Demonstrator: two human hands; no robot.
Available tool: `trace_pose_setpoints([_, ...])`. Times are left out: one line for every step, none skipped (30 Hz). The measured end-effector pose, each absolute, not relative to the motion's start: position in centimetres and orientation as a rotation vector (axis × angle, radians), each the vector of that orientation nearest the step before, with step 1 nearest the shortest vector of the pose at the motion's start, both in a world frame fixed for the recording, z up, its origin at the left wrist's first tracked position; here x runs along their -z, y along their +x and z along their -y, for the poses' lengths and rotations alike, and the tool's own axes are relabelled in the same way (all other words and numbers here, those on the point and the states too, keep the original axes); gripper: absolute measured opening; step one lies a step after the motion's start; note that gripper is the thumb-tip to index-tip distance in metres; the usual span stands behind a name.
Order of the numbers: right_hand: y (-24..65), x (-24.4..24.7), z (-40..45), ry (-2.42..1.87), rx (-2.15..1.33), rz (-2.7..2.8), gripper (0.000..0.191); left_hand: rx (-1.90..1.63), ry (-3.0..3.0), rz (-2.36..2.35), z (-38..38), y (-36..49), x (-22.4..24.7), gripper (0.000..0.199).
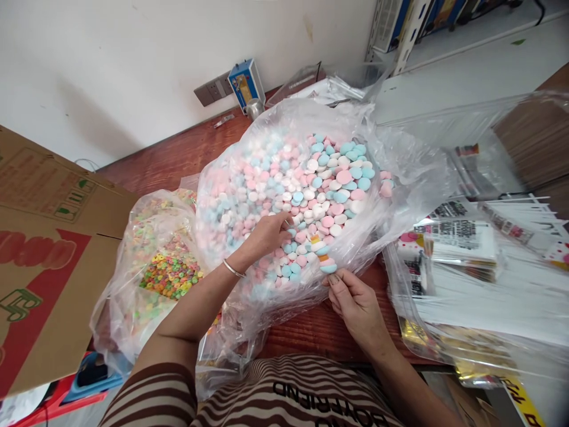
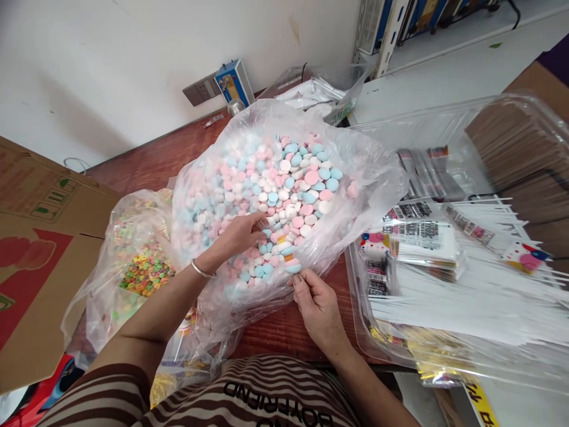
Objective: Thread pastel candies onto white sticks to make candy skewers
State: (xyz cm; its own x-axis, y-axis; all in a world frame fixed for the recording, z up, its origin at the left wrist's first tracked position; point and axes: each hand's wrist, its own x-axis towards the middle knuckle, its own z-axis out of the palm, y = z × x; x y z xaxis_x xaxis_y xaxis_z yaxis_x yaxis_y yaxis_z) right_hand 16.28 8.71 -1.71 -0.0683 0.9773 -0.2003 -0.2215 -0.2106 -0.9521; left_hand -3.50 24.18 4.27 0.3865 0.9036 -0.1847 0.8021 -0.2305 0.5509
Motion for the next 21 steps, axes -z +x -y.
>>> trace_pose_setpoints([16.3,1.7,-8.7,-1.165,-1.492,0.963,0.038,-0.184,2.094,-1.48,-24.1,-3.6,-4.4,0.02])
trace_pose_setpoints([16.3,1.7,-8.8,-1.168,-1.49,0.964,0.039,-0.144,2.107,-1.5,-24.1,-3.8,-4.5,0.021])
trace_pose_setpoints([16.3,1.7,-8.8,-1.171,-1.487,0.965,0.039,-0.117,2.115,-1.516,-24.0,-3.9,-4.6,0.022])
trace_pose_setpoints([16.3,1.8,-8.8,-1.173,-1.485,0.967,0.039,-0.101,2.121,-1.527,-24.0,-3.9,-4.6,0.022])
trace_pose_setpoints([16.2,1.8,-8.8,-1.176,-1.482,0.973,0.04,-0.098,2.125,-1.535,-23.9,-3.9,-4.5,0.023])
trace_pose_setpoints([16.2,1.9,-8.9,-1.18,-1.478,0.984,0.04,-0.104,2.13,-1.539,-23.8,-3.9,-4.3,0.023])
trace_pose_setpoints([16.2,2.0,-8.9,-1.185,-1.475,0.998,0.041,-0.116,2.136,-1.53,-23.8,-3.8,-4.1,0.025])
trace_pose_setpoints([16.1,2.0,-8.9,-1.192,-1.471,1.013,0.041,-0.134,2.14,-1.51,-23.7,-3.7,-3.9,0.026])
trace_pose_setpoints([16.1,2.1,-9.0,-1.197,-1.466,1.026,0.042,-0.154,2.141,-1.479,-23.6,-3.6,-3.7,0.028])
trace_pose_setpoints([16.1,2.1,-9.0,-1.2,-1.463,1.035,0.042,-0.181,2.136,-1.446,-23.6,-3.5,-3.4,0.029])
trace_pose_setpoints([16.1,2.1,-9.0,-1.2,-1.462,1.04,0.042,-0.212,2.124,-1.42,-23.5,-3.6,-3.3,0.03])
trace_pose_setpoints([16.1,2.1,-9.0,-1.197,-1.462,1.041,0.042,-0.242,2.105,-1.406,-23.4,-3.6,-3.1,0.031])
trace_pose_setpoints([16.1,2.1,-9.0,-1.192,-1.464,1.04,0.041,-0.267,2.081,-1.408,-23.4,-3.7,-3.0,0.031])
trace_pose_setpoints([16.2,2.1,-9.0,-1.187,-1.466,1.04,0.04,-0.282,2.057,-1.426,-23.4,-3.8,-3.0,0.032])
trace_pose_setpoints([16.2,2.1,-9.0,-1.183,-1.468,1.039,0.039,-0.29,2.039,-1.451,-23.4,-4.0,-2.9,0.032])
trace_pose_setpoints([16.2,2.1,-9.1,-1.18,-1.468,1.038,0.039,-0.291,2.03,-1.478,-23.4,-4.0,-2.9,0.033])
trace_pose_setpoints([16.2,2.1,-9.1,-1.179,-1.467,1.039,0.038,-0.286,2.034,-1.499,-23.4,-4.1,-2.9,0.034])
trace_pose_setpoints([16.1,2.1,-9.1,-1.178,-1.465,1.041,0.038,-0.278,2.053,-1.509,-23.5,-4.1,-2.8,0.034])
trace_pose_setpoints([16.1,2.1,-9.1,-1.18,-1.462,1.046,0.038,-0.272,2.081,-1.506,-23.6,-4.1,-2.8,0.034])
trace_pose_setpoints([16.0,2.1,-9.1,-1.182,-1.453,1.056,0.038,-0.272,2.11,-1.492,-23.6,-4.0,-2.7,0.032])
trace_pose_setpoints([16.0,2.1,-9.1,-1.188,-1.434,1.07,0.038,-0.276,2.138,-1.472,-23.7,-4.0,-2.7,0.03])
